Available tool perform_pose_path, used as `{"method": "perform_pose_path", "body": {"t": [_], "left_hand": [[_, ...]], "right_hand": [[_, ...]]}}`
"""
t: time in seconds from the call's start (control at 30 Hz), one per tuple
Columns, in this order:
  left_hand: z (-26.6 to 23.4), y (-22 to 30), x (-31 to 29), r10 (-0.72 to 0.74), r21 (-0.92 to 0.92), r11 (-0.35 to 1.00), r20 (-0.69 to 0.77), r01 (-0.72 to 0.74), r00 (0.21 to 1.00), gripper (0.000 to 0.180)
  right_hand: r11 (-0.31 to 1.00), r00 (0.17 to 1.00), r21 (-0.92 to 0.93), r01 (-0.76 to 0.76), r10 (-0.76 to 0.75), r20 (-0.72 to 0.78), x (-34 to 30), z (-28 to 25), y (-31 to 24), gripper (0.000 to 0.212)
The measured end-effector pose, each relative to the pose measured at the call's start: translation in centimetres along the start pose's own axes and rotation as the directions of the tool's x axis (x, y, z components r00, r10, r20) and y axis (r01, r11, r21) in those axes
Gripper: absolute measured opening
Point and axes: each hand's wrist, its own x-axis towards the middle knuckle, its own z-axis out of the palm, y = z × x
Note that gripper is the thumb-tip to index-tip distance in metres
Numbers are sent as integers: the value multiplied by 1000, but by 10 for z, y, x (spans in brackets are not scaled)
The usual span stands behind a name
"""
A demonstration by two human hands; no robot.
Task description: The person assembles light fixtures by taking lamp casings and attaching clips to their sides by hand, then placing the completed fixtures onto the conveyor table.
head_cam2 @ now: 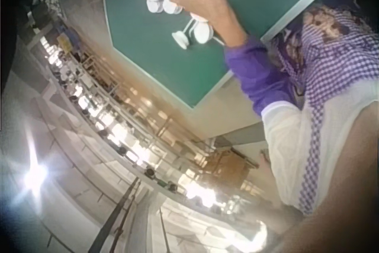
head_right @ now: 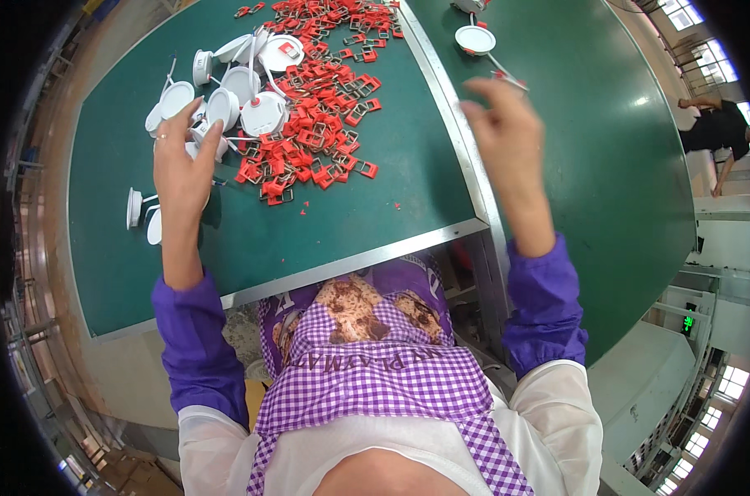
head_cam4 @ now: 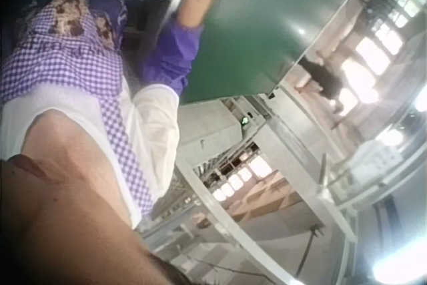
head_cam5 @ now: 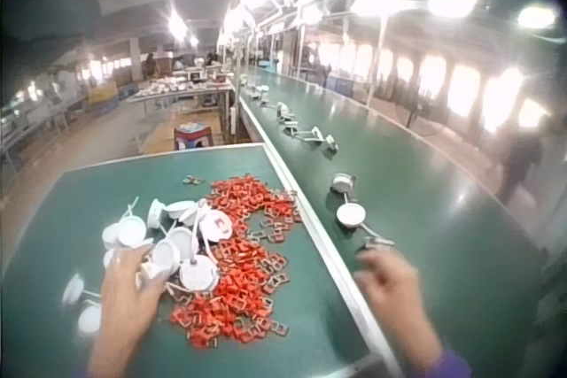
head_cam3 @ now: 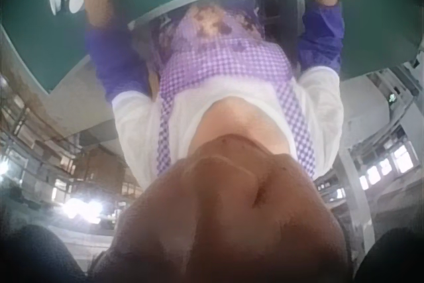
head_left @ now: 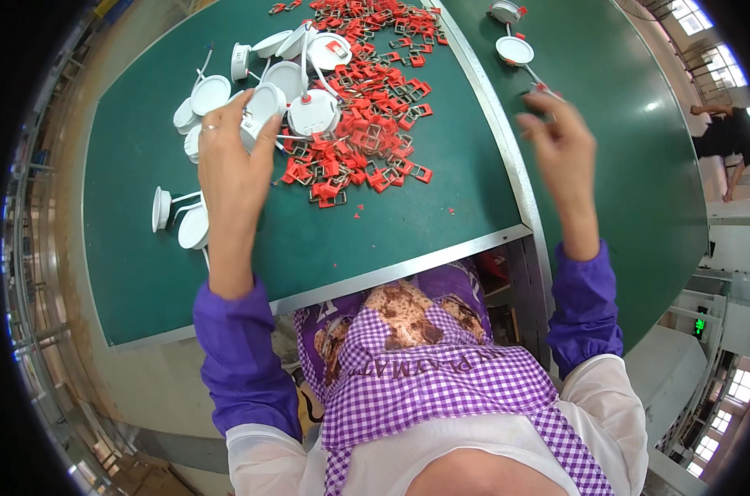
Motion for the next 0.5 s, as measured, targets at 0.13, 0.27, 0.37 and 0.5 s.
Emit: {"method": "perform_pose_path", "body": {"t": [0.13, 0.27, 0.37, 0.5], "left_hand": [[18, -25, 18, -176, 239, 961, 135, 140, 975, 63], [30, -20, 23, -275, 387, 907, 252, 164, 928, 61], [34, -32, 21, -274, 321, 928, 252, 187, 928, 59], [27, -74, 12, -180, 131, 978, 150, 161, 972, 58]], "right_hand": [[989, 905, 77, 128, -148, 399, -37, 65, -22, 18], [991, 848, -90, 100, -37, 529, -45, 85, -23, 22], [995, 804, -34, 92, -55, 592, -45, 83, -25, 22], [999, 743, -37, 1, 25, 669, -41, 73, -31, 24]]}}
